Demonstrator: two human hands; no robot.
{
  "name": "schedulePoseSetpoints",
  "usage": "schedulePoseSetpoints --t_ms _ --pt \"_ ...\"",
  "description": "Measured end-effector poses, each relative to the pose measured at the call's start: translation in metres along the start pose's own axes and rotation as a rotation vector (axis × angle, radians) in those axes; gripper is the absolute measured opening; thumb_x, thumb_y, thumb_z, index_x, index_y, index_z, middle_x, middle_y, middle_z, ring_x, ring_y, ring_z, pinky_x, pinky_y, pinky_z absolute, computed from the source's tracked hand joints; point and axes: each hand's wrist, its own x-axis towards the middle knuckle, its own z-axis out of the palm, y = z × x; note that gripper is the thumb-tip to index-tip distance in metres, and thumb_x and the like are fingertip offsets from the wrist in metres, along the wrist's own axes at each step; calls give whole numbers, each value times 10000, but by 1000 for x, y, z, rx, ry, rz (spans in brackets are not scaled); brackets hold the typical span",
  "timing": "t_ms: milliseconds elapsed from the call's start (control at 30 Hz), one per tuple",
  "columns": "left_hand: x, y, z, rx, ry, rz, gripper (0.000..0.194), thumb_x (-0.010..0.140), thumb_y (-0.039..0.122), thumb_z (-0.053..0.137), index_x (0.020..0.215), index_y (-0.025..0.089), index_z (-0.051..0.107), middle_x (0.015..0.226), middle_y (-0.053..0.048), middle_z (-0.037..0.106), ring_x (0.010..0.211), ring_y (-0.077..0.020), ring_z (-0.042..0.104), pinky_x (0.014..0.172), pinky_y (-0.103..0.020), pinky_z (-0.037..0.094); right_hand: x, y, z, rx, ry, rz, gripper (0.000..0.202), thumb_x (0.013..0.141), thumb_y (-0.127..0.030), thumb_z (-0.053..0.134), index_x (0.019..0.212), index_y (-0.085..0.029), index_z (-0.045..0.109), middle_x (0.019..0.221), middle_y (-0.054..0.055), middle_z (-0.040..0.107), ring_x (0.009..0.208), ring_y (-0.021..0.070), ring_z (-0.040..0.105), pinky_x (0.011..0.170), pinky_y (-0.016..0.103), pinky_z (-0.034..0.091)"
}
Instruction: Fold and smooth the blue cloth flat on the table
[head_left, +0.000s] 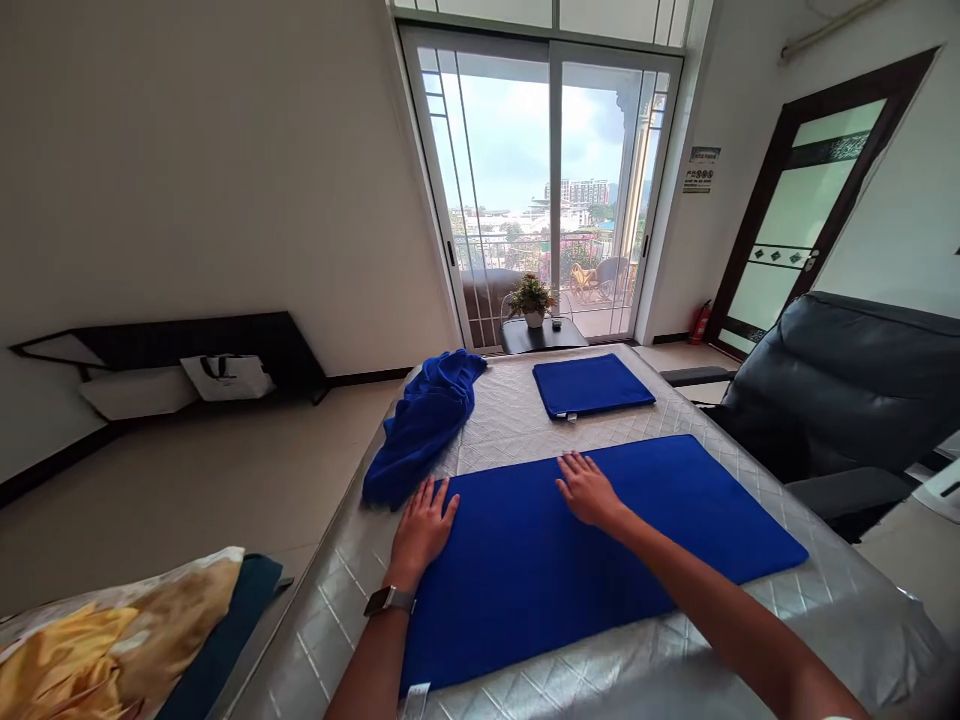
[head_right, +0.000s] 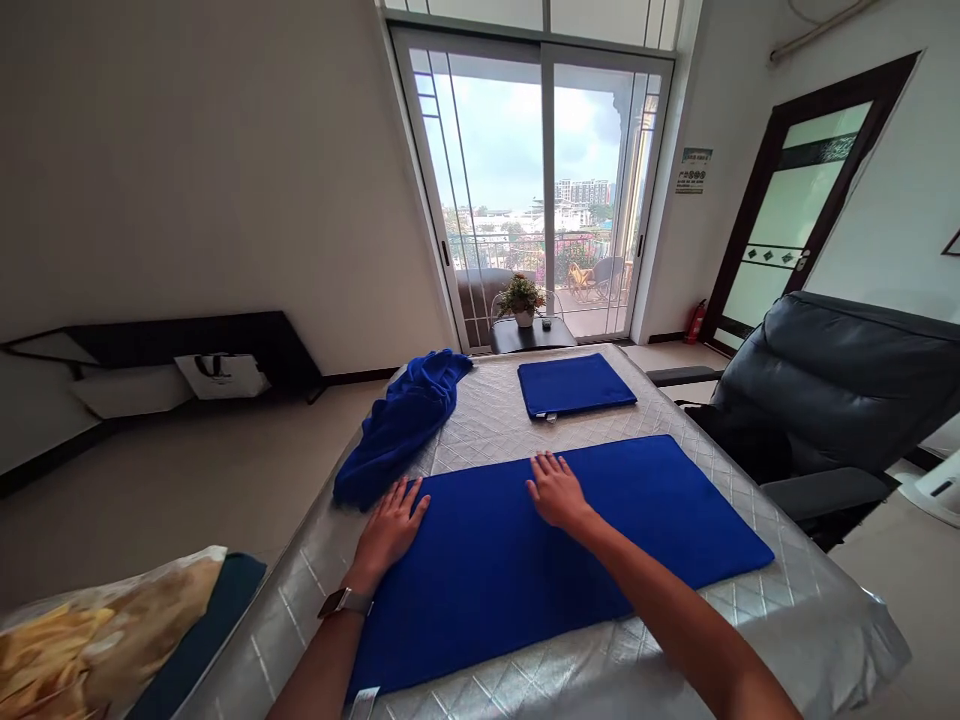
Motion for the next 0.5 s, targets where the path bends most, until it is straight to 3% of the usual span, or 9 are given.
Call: schedulePoseSetpoints --t_ms 100,200,333,500 --pt "-1 3 -3 10 17 1 660 1041 551 266 1556 168 421 1643 -143 370 1526 -294 320 1237 -484 274 13 -66 18 122 -51 -170 667 1059 -489 216 1609 -124 309 1675 98 259 1565 223 162 1271 424 128" --pt "-1 3 -5 26 11 -1 641 1043 534 269 1547 174 437 1626 -129 407 1516 -279 344 1229 -466 295 21 -96 29 183 -98 -205 689 1058 -502 218 1609 -95 291 1678 119 236 1564 237 164 1272 443 134" --pt "0 -1 -2 37 10 1 644 1040 536 288 1548 168 433 1624 -141 407 1515 -285 345 1229 -473 301 21 -89 34 206 -79 -197 706 1053 -537 226 1617 -116 275 1682 101 223 1568 241 143 1275 458 107" --pt "2 -7 6 40 13 11 648 1038 537 285 1554 169 422 1635 -142 385 1523 -287 327 1235 -483 286 8 -35 24 174 -83 -85 701 1048 -548 208 1629 -159 255 1688 73 198 1571 229 124 1274 456 91"
